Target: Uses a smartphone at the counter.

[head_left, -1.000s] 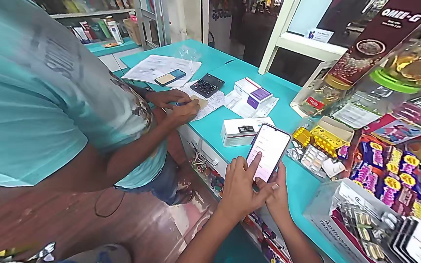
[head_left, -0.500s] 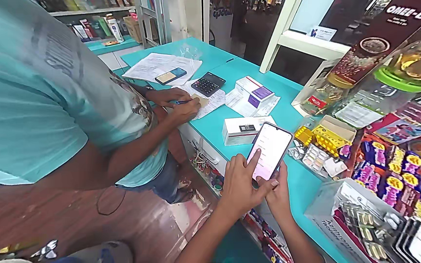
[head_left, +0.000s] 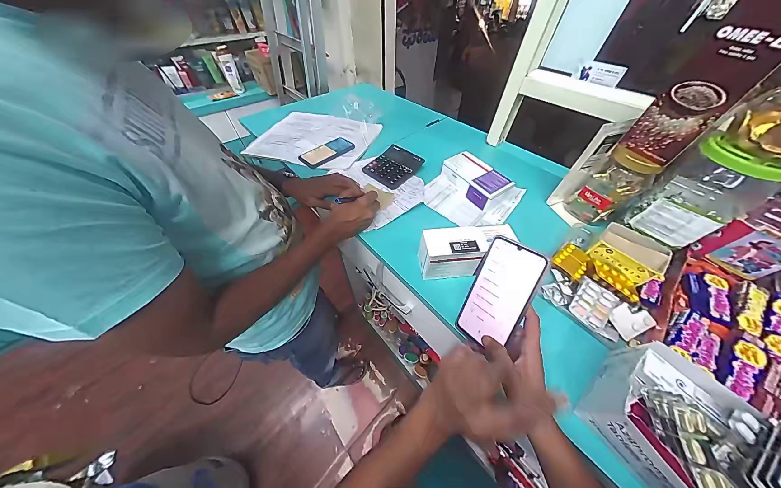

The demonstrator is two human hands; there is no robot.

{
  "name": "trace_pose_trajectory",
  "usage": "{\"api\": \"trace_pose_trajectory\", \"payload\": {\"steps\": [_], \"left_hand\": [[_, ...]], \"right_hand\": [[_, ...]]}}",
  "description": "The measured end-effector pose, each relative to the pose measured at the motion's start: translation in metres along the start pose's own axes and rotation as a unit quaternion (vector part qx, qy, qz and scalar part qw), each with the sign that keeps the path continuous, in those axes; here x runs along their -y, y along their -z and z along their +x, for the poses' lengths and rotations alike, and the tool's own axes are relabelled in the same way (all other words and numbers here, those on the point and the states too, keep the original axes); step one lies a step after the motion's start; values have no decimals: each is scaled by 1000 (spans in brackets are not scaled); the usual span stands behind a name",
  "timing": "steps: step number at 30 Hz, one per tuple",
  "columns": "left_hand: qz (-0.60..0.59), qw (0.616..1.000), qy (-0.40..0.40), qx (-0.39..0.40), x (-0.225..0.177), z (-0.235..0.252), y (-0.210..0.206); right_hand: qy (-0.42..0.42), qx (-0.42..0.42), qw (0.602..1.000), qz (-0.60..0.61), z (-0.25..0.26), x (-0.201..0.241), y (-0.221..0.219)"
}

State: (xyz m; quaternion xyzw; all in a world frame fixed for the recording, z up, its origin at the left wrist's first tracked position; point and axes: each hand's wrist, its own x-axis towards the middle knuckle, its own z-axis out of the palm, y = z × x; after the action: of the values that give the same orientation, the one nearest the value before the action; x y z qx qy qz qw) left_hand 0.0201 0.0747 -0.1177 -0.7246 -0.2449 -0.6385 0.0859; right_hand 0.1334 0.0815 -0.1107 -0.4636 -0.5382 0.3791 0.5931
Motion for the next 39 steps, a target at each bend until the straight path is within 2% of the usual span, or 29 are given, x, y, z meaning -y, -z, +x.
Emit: {"api": "trace_pose_trajectory", "payload": {"steps": [2, 4, 14, 21, 24, 26, 29, 31, 33, 35, 39], "left_hand": [[-46, 996, -70, -9, -13, -10, -3], [-79, 993, -89, -8, -19, -13, -8], [-64, 993, -97, 17, -30, -9, -16], [-63, 995, -70, 26, -33, -20, -15], [-48, 999, 17, 7, -31, -35, -4], [-41, 990, 136, -15, -31, -38, 8], [-108, 933, 340, -47, -32, -30, 31], [-189, 884, 424, -55, -35, -25, 41], [-263, 839, 473, -54, -41, -23, 42], [-308, 815, 490, -38, -49, -23, 39], [-345, 805, 481, -16, -67, -20, 34]], "right_hand": [[-28, 0, 999, 18, -2, -2, 0], [-41, -6, 999, 26, -3, -1, -1], [-30, -3, 999, 23, -4, -6, 0], [-28, 9, 999, 43, -4, -8, 3], [-53, 45, 993, 99, -7, -1, 11], [-71, 78, 984, 145, -13, 1, 22], [-129, 122, 956, 234, -29, 10, 36], [-159, 165, 923, 310, -40, 15, 48], [-177, 206, 892, 362, -50, 19, 59], [-188, 232, 874, 383, -59, 22, 69], [-192, 248, 864, 393, -75, 20, 78]]}}
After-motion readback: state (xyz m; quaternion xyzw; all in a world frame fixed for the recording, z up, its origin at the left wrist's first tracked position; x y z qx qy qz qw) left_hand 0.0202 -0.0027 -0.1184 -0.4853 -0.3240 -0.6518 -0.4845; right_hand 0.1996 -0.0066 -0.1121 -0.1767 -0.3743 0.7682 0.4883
